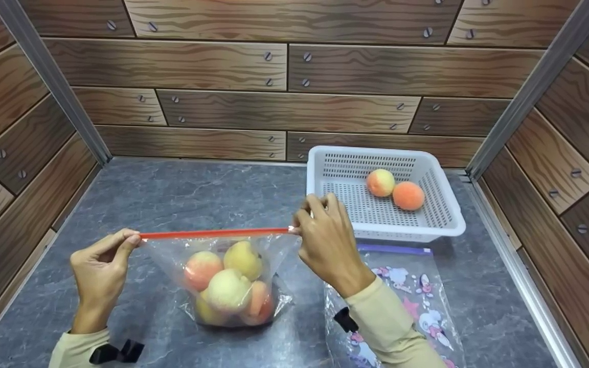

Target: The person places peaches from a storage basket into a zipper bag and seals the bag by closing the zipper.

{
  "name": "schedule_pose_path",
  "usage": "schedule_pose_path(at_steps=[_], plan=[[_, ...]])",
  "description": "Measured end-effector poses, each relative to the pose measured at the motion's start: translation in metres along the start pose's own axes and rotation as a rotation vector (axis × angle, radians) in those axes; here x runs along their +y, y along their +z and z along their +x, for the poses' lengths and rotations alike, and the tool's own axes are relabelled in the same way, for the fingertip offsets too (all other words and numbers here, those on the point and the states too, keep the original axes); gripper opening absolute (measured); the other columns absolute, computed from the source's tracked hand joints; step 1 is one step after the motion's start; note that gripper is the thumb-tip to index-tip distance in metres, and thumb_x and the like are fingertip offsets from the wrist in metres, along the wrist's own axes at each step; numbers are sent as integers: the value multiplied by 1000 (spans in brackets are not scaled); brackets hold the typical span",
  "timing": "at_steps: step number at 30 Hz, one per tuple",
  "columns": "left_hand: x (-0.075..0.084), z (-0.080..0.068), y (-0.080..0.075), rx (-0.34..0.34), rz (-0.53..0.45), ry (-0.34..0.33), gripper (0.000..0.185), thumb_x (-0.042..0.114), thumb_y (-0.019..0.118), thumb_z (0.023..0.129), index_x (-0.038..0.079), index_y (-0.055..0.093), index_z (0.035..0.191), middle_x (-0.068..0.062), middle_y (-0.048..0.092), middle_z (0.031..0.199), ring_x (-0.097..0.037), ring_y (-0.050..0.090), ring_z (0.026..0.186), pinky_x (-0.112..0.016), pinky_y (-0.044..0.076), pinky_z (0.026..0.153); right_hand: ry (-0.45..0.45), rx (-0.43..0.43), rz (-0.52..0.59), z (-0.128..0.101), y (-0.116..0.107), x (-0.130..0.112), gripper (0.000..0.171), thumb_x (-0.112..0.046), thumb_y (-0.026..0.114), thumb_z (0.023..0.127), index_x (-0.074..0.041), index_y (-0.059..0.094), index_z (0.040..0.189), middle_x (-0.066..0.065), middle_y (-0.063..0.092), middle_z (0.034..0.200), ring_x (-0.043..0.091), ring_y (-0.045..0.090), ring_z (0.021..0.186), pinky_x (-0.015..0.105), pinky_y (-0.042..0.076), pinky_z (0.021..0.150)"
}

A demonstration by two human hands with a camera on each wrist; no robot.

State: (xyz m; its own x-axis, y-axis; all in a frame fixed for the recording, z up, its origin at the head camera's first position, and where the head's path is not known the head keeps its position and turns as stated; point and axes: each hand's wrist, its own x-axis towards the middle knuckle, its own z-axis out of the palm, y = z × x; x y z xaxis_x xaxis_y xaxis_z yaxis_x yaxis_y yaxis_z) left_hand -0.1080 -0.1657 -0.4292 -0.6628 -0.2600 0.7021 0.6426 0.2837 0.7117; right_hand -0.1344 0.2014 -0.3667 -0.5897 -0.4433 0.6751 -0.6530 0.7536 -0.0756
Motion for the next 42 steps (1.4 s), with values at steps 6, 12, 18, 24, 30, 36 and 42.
schedule_pose_path(at_steps=[6,12,18,24,30,36,42], plan=[[-1,1,1,-3,-8,-3,10,-16,73,83,-9,76,90,-17,72,78,-8,70,77,-23,59,80,-11,18,3,-2,-1,1,27,15,69,64,-7,69,80,8,58,91,35,48,82,46,41,75],[2,2,7,-7,-37,35,15,-21,72,81,-10,76,89,-17,73,79,-8,71,77,-22,60,77,-5,-15,-7,-4,-5,3,28,17,70,65,-7,69,81,7,58,91,33,49,82,44,44,74],[5,5,12,-41,-11,75,15,-19,73,81,-7,77,90,-11,74,81,-12,68,74,-18,57,71,28,-218,-25,7,-13,3,20,6,81,72,-5,71,85,7,61,92,29,54,84,41,49,73],[3,8,12,-46,8,87,17,-18,74,80,-4,78,89,-9,75,82,-11,70,75,-19,58,72,-14,-319,78,38,-9,-8,32,-14,85,81,-4,71,108,8,68,105,28,61,97,43,54,84],[-2,7,7,-41,5,69,15,-17,74,81,-5,78,89,-12,74,81,-10,69,75,-19,57,72,-125,-424,169,79,27,-28,36,-16,78,89,-5,71,122,9,70,112,25,64,101,40,57,87],[-4,4,4,-44,9,58,11,-12,76,82,-3,78,90,-15,75,83,-10,70,77,-18,57,72,-168,-559,247,94,63,-32,9,-12,75,91,-9,78,99,3,71,93,22,68,85,38,59,78],[-6,8,2,-7,-22,12,10,-10,75,85,-6,77,93,-17,74,84,-11,70,80,-21,58,76,-138,-550,261,99,59,-39,8,-6,75,88,-12,77,83,0,74,81,17,68,71,37,60,66]])
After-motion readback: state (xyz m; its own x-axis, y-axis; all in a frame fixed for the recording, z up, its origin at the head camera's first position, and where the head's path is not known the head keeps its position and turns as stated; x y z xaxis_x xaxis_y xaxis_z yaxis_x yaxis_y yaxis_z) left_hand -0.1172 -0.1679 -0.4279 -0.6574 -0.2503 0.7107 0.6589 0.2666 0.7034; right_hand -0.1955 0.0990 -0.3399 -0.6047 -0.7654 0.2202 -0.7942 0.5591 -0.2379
